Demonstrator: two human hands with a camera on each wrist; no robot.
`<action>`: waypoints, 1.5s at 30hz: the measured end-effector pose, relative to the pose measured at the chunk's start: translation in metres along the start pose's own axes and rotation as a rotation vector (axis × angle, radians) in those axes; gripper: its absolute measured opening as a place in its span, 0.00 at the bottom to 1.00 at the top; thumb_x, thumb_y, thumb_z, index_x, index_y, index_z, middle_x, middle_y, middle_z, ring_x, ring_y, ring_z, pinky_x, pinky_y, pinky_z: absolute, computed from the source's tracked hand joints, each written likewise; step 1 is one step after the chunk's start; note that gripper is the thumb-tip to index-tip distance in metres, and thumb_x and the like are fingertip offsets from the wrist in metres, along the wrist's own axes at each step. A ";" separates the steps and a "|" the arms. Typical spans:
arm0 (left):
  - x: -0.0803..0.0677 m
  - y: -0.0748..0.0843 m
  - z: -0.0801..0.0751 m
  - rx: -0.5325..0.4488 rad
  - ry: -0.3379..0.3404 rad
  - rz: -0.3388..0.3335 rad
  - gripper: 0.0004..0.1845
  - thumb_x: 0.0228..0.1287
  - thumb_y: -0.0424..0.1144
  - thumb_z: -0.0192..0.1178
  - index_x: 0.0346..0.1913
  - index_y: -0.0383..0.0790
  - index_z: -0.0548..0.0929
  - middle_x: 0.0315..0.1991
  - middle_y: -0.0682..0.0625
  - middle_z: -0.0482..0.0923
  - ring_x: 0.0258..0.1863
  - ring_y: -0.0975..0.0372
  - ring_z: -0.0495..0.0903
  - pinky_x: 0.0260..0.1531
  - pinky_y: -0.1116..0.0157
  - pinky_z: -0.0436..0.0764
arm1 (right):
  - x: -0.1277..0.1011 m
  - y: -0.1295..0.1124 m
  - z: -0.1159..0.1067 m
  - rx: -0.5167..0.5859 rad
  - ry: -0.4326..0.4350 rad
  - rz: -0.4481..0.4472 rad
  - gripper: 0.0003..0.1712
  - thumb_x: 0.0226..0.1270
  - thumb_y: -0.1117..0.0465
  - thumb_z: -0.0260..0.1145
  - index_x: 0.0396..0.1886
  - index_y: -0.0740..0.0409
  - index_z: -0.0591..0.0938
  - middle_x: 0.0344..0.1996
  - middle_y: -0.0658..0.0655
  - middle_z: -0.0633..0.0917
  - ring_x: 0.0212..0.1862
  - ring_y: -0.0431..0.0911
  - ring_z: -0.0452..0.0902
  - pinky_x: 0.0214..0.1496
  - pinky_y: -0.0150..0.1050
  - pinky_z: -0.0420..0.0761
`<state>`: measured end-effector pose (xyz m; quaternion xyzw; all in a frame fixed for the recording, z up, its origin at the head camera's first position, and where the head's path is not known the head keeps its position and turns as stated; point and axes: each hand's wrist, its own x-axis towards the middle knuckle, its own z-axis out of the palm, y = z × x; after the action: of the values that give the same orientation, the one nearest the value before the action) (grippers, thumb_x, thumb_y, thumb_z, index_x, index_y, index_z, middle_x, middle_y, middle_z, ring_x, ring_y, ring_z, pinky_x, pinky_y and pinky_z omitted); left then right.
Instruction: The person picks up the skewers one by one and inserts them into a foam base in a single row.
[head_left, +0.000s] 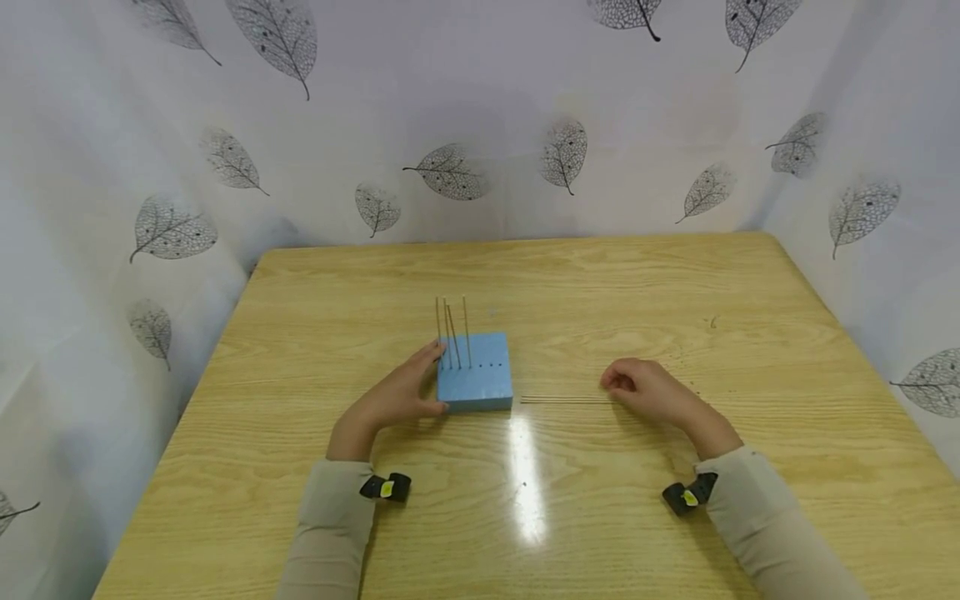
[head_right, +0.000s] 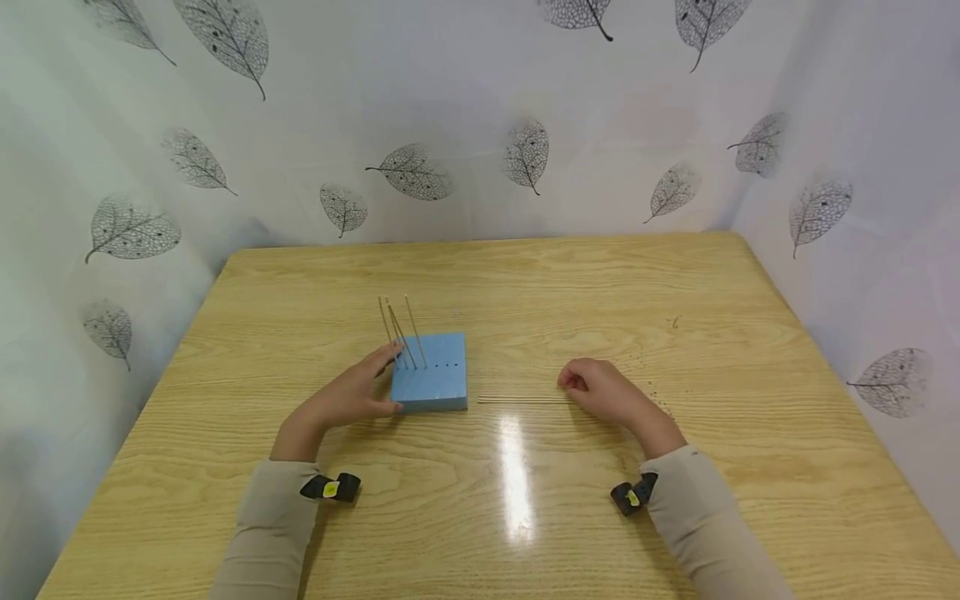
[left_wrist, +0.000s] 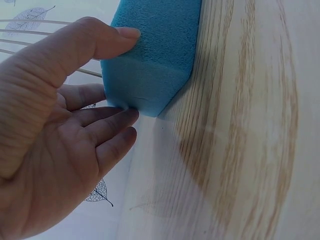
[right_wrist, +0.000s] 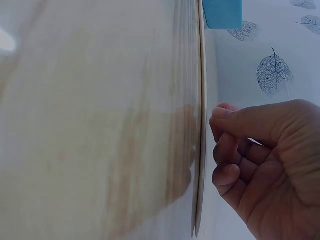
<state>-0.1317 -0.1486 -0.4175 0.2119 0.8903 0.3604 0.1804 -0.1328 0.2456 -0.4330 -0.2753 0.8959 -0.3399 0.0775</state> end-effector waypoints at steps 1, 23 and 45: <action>0.000 0.000 0.000 0.000 0.000 0.002 0.50 0.55 0.38 0.68 0.74 0.35 0.47 0.75 0.41 0.40 0.73 0.47 0.44 0.69 0.49 0.50 | 0.001 0.000 0.000 -0.001 -0.006 0.013 0.04 0.62 0.70 0.60 0.34 0.60 0.81 0.28 0.49 0.81 0.30 0.38 0.73 0.30 0.35 0.75; -0.001 0.000 -0.001 -0.005 -0.002 0.008 0.50 0.56 0.39 0.68 0.74 0.35 0.47 0.75 0.42 0.40 0.73 0.48 0.44 0.69 0.49 0.50 | 0.008 -0.003 0.001 -0.114 -0.080 0.100 0.06 0.62 0.73 0.60 0.33 0.60 0.81 0.29 0.50 0.82 0.31 0.40 0.74 0.33 0.37 0.77; -0.002 0.001 -0.001 -0.016 -0.007 0.010 0.50 0.56 0.38 0.68 0.74 0.34 0.46 0.75 0.41 0.40 0.73 0.48 0.43 0.70 0.50 0.49 | 0.010 -0.016 -0.004 -0.154 0.114 -0.048 0.05 0.64 0.73 0.60 0.36 0.65 0.81 0.32 0.55 0.80 0.35 0.46 0.76 0.36 0.41 0.79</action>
<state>-0.1301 -0.1497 -0.4154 0.2162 0.8856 0.3679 0.1833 -0.1356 0.2323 -0.4186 -0.2818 0.9156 -0.2869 -0.0032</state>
